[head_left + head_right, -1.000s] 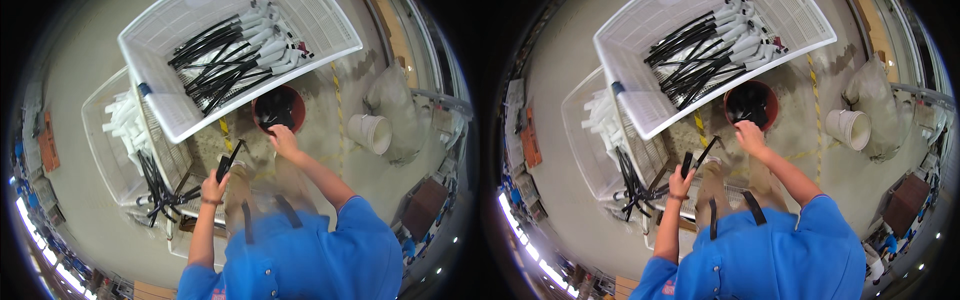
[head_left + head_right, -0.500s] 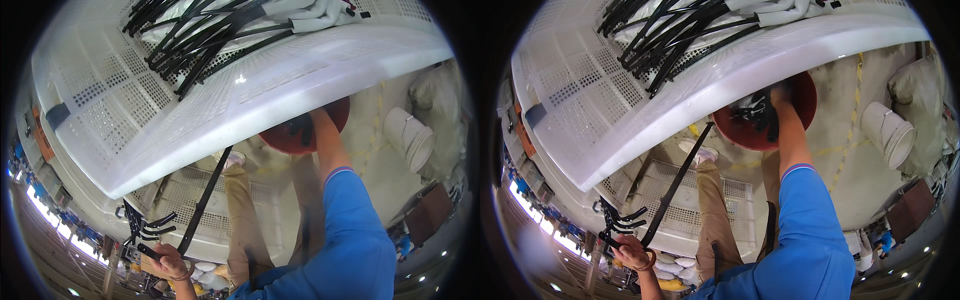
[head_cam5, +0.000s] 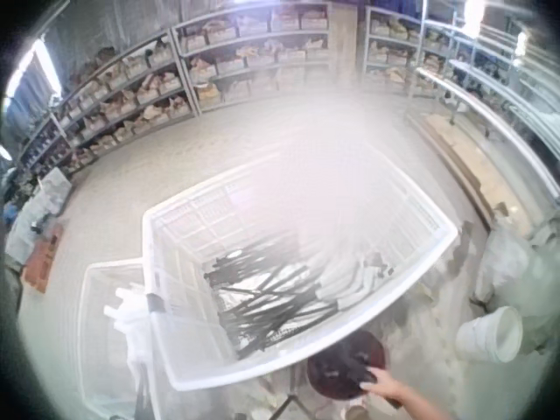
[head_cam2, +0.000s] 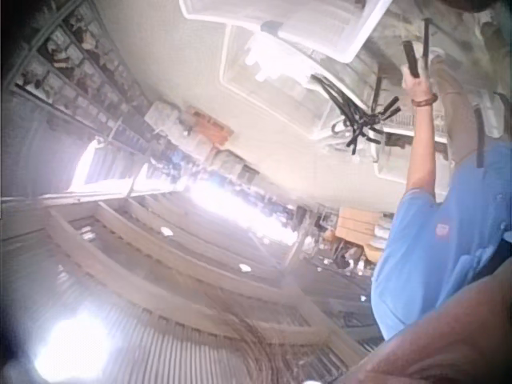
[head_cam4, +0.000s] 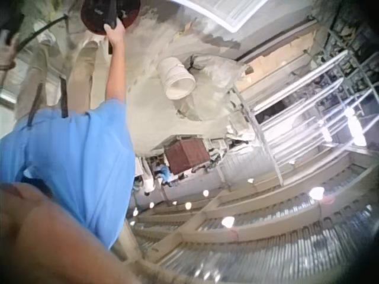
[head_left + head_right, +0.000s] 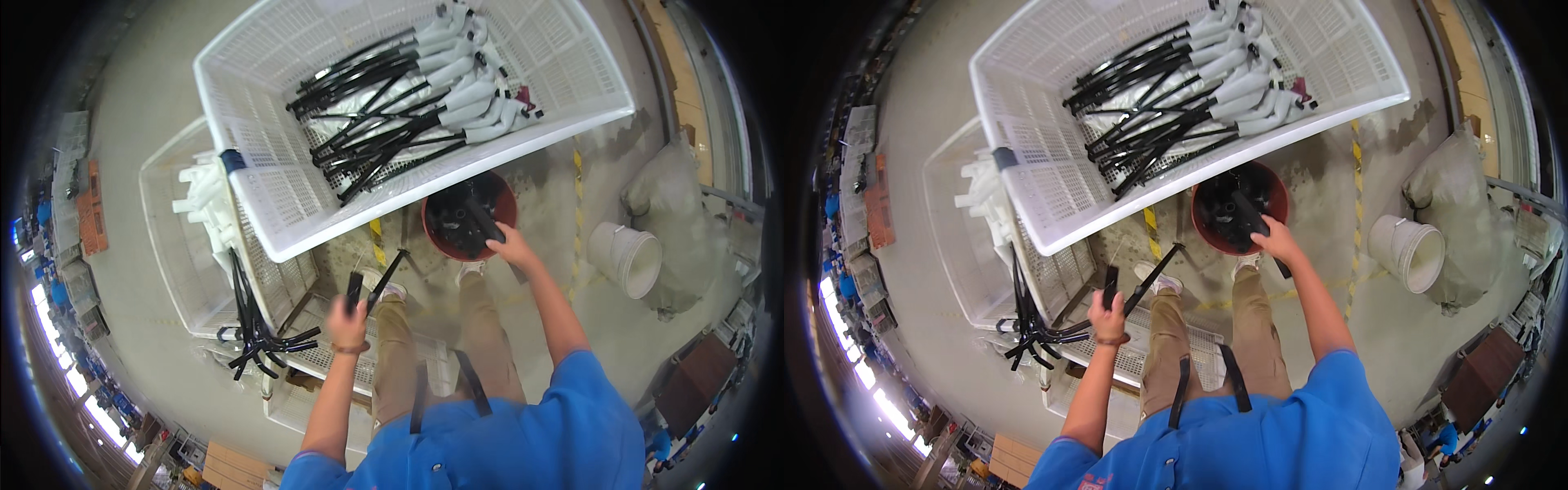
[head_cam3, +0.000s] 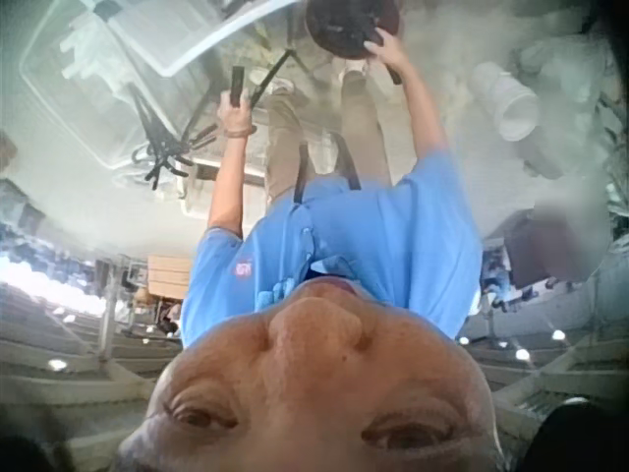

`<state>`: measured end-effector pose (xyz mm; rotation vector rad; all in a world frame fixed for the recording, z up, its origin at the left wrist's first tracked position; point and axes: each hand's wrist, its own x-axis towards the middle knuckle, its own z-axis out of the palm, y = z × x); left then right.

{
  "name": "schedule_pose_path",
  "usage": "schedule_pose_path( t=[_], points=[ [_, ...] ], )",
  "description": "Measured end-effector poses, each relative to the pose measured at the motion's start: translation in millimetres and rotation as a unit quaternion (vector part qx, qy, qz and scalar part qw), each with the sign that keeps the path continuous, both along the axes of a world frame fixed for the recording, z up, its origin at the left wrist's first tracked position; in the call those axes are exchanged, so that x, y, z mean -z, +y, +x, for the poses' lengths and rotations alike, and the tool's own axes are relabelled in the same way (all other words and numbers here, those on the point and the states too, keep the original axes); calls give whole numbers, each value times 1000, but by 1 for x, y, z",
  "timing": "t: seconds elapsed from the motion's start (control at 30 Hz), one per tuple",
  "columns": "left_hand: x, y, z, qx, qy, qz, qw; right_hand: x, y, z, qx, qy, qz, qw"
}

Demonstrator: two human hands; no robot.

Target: The person repeatedly picks black curved rods from a basket, dips them into a small red bucket, and then inserts white plastic caps onto the rod ends. The assembled units are placed into a white basket. The process is repeated continuously throughout the clip.

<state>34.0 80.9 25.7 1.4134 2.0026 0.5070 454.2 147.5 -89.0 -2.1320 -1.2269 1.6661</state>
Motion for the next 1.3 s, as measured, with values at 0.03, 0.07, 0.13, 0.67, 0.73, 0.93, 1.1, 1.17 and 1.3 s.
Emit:
schedule_pose_path(
  t=[0.03,0.07,0.13,0.67,0.73,0.93,1.1,1.17,1.3],
  points=[
    [-6,4,11,-32,-53,33,998,-34,-8,4,8,50,12,999],
    [-10,10,16,-24,-74,10,997,-70,-19,9,28,79,-12,996],
    [-18,23,24,12,-65,28,997,-136,-38,15,-34,69,161,984],
    [-302,22,46,197,-37,128,971,-359,18,-54,-226,22,541,810],
    [-318,16,49,225,-18,154,962,-383,18,-53,-258,30,570,779],
    [-340,6,52,268,16,216,939,-406,22,-60,-335,-2,614,715],
    [-335,2,63,269,20,200,942,-414,16,-73,-378,29,616,691],
    [-332,0,69,260,35,204,943,-417,12,-79,-396,20,614,683],
    [-329,-5,76,252,46,199,946,-422,9,-86,-413,89,547,723]
  ],
)
